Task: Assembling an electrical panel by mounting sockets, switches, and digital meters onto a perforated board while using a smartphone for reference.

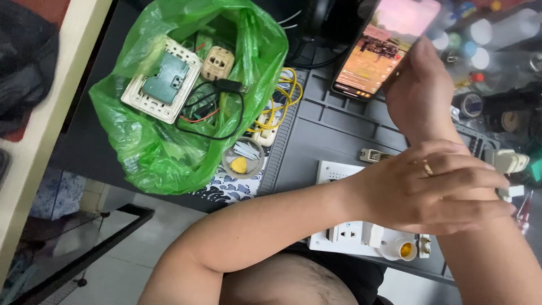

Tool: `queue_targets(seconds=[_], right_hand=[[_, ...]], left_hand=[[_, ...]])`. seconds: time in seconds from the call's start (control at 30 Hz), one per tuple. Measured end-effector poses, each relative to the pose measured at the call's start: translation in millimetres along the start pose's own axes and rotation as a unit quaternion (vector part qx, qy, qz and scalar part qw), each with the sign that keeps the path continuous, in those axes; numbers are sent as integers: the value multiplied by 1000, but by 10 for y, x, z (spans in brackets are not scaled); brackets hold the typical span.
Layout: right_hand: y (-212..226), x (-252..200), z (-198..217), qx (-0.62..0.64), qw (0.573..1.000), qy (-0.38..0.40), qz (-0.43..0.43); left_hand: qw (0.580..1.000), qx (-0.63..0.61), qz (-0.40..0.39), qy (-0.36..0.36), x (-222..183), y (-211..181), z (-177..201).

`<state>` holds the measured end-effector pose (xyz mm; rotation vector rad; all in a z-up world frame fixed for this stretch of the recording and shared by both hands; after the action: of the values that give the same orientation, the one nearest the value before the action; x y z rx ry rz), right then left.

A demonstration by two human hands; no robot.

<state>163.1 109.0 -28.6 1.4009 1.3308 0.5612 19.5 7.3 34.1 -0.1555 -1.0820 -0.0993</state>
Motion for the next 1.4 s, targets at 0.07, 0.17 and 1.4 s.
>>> queue_targets(seconds=[0.07, 0.17, 1.4], right_hand=[[9, -16, 22, -19, 1000, -24, -6], [29, -36, 56, -41, 998, -52, -20], [-1086, -3511, 2449, -353, 721, -540, 252]], left_hand=[[1000, 1, -4, -9, 7, -2, 12], [1000, -16, -3, -25, 13, -1, 8], [971, -215, -44, 98, 20, 8, -219]])
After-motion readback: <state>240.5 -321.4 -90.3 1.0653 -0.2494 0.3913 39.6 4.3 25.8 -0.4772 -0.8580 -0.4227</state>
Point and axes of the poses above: each hand's wrist, its own x-axis towards the middle knuckle, its own z-axis out of the back of the hand, y = z × x, the point moved 4 cm from there along x, towards the middle knuckle, and after that the axes turned 11 degrees about -z, right-handed, at the moved point
